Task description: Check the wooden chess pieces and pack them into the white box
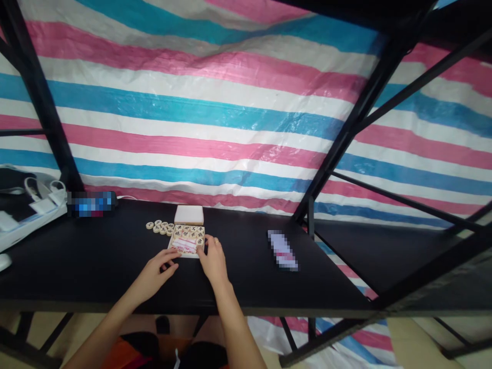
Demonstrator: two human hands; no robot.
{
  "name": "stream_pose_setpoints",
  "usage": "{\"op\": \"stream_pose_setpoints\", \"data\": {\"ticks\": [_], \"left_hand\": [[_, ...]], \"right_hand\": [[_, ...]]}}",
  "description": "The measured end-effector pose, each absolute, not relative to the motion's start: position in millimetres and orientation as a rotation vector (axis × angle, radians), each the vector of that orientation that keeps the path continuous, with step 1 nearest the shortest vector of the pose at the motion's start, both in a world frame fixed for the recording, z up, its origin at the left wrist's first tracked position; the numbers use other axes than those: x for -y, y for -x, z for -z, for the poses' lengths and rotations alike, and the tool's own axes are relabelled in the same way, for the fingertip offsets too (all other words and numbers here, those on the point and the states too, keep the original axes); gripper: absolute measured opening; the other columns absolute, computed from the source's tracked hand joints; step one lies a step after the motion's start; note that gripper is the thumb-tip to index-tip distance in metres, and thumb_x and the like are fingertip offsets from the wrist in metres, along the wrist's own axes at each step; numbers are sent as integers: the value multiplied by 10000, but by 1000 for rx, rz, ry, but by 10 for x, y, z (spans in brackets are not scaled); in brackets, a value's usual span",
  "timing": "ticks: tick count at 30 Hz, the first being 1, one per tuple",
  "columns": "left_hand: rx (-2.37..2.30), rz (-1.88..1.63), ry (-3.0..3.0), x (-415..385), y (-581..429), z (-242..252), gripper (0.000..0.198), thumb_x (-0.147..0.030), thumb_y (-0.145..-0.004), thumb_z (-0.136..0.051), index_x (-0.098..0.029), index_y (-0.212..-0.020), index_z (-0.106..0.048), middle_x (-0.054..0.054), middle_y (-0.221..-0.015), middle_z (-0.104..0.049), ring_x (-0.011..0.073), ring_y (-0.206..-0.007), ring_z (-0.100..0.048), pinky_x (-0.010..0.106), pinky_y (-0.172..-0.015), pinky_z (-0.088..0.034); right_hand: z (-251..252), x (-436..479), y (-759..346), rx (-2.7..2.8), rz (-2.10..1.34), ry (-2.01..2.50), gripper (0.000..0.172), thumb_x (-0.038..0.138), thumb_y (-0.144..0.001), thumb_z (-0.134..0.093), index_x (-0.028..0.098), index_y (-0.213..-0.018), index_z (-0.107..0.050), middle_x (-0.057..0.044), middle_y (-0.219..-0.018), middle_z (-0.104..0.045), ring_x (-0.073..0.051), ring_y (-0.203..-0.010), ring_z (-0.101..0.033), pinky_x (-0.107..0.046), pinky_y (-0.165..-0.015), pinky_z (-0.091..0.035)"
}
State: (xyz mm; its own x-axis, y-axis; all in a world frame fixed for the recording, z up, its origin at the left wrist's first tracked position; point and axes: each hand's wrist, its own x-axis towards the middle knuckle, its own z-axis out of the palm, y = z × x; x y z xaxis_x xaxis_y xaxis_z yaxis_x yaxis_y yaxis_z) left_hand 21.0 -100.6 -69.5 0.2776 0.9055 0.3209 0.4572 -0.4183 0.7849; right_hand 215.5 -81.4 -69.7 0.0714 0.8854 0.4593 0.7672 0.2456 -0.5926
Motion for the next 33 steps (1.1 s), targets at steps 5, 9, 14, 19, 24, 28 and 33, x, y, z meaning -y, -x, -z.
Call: {"op": "stream_pose_setpoints", "data": {"ticks": [5,9,14,19,24,28,33], "left_hand": [[-1217,-1040,-1979,1010,-217,691,277,-267,-799,-523,-196,-1018,-678,92,-1163,-606,141,-722,-627,281,-652,-515],[-1221,-1037,-1978,1013,-214,683,269,-266,-794,-528,-199,-1003,-685,90,-1165,-611,145,-720,-636,287,-660,-520],[-1221,-1059,-1973,1014,-222,680,258,-265,-781,-534,-206,-979,-689,87,-1141,-622,144,-700,-635,288,-643,-524],[-1209,-1172,-1933,1038,-211,646,267,-291,-791,-504,-196,-975,-672,81,-1117,-601,134,-680,-627,274,-607,-528],[-1443,-1139,-2010,827,87,474,250,-311,-822,-457,-187,-904,-658,46,-902,-643,156,-690,-618,258,-625,-511],[-1898,-786,-2251,380,413,350,312,-263,-851,-424,-195,-1091,-612,73,-1075,-624,208,-926,-612,301,-813,-479],[-1964,-536,-2333,0,575,321,361,-228,-825,-472,-177,-1160,-595,121,-1181,-594,278,-1019,-573,362,-863,-446]], "right_hand": [[727,911,-2161,1772,-66,1438,190,318,-886,-480,207,-931,-628,-79,-989,-559,-219,-926,-539,-352,-838,-461],[732,958,-2153,1827,-10,1447,216,334,-895,-479,209,-985,-630,-87,-1017,-558,-228,-936,-534,-364,-842,-468],[713,951,-2153,1821,13,1456,205,309,-893,-482,199,-1006,-612,-90,-1024,-558,-232,-935,-531,-361,-830,-472],[656,1051,-2129,1749,32,1381,200,280,-902,-448,182,-973,-607,-89,-943,-587,-221,-903,-547,-344,-821,-455],[646,1225,-2004,1969,-261,1334,169,207,-879,-456,203,-866,-625,-12,-704,-602,-156,-659,-577,-245,-646,-444],[637,1265,-1948,2028,-298,1384,153,190,-848,-494,214,-854,-645,-7,-706,-613,-158,-663,-581,-245,-647,-434],[632,1260,-1968,1995,-327,1373,154,183,-844,-499,213,-856,-650,-5,-707,-613,-156,-677,-579,-238,-656,-431]]}}
